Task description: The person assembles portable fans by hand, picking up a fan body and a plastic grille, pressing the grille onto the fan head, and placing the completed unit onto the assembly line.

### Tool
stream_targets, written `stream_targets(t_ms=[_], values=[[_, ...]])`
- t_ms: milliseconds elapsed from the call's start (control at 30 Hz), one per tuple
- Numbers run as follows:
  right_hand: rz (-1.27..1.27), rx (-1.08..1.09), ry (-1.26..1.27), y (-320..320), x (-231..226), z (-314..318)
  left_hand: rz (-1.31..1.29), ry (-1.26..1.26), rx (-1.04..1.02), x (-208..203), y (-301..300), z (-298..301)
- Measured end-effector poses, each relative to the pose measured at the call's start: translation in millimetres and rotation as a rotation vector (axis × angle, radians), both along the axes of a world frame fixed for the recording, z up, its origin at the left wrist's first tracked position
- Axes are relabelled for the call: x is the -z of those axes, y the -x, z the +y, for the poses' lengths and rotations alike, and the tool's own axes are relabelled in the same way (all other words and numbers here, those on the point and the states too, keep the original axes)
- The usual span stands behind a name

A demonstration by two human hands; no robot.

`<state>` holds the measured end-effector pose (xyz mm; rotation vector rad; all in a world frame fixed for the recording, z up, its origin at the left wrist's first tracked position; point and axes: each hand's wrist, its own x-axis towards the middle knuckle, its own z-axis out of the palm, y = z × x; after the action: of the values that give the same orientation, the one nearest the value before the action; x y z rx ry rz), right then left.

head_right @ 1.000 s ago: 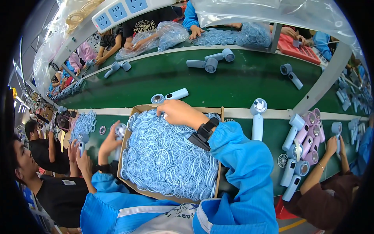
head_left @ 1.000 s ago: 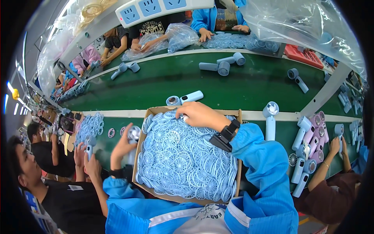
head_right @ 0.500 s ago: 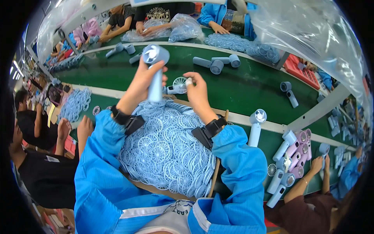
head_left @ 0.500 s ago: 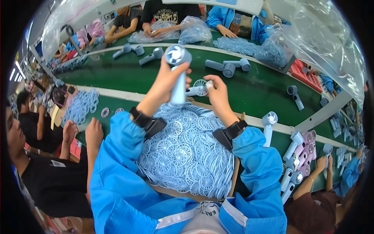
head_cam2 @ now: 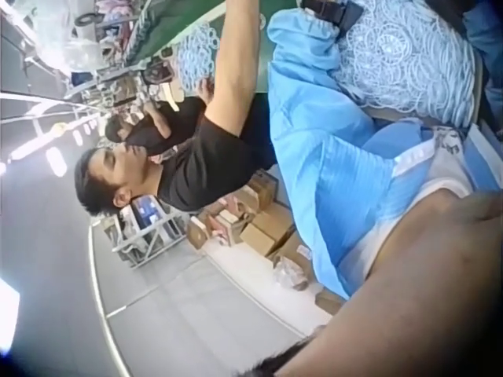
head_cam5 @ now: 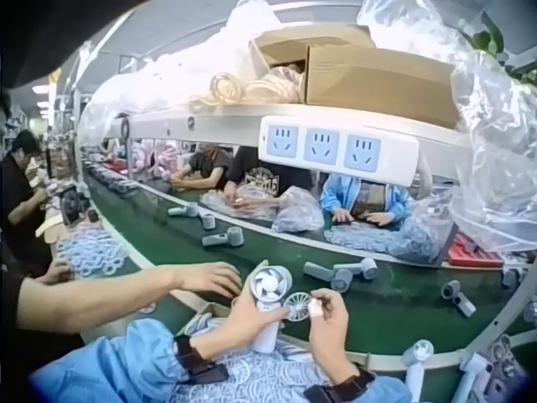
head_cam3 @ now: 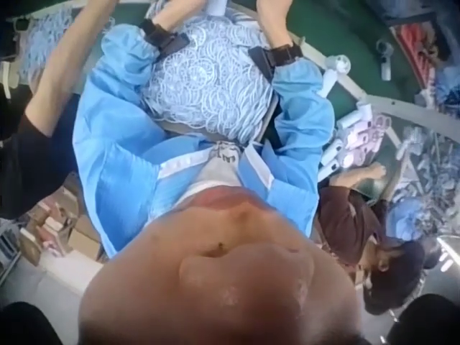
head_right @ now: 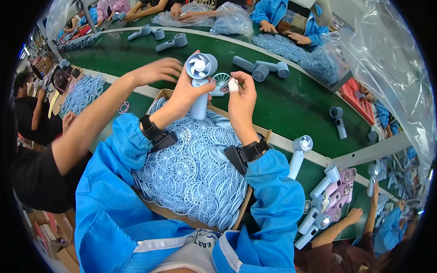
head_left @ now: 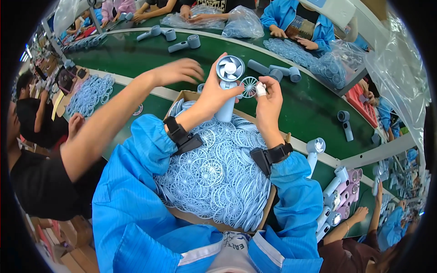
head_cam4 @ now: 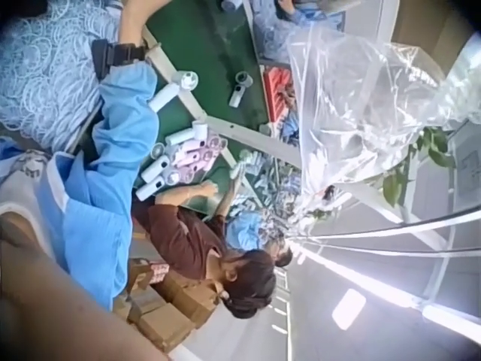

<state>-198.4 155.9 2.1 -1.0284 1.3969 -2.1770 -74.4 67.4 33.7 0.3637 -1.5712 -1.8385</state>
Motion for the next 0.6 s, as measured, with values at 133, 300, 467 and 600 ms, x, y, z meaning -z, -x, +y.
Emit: stream_targets(t_ms=[133,300,467,600], values=[[-0.049,-0.159,0.005,-5.6,-9.3,1.9,0.057,0.131,-0.068,0.0,-1.9,-3.5],[-0.104,-0.391,0.037,-2.8,-6.0,2.0,0.149,0.233,-0.092,-1.8,-4.8,-1.8],[-0.086,-0.445,0.066,-1.1,-4.0,2.3,0.178,0.300,-0.164,1.9,-1.3,-1.9],[-0.145,-0.507,-0.005,-2.7,-11.9,5.4,0.164,0.313,-0.180,-0.1,-1.4,-8.0]])
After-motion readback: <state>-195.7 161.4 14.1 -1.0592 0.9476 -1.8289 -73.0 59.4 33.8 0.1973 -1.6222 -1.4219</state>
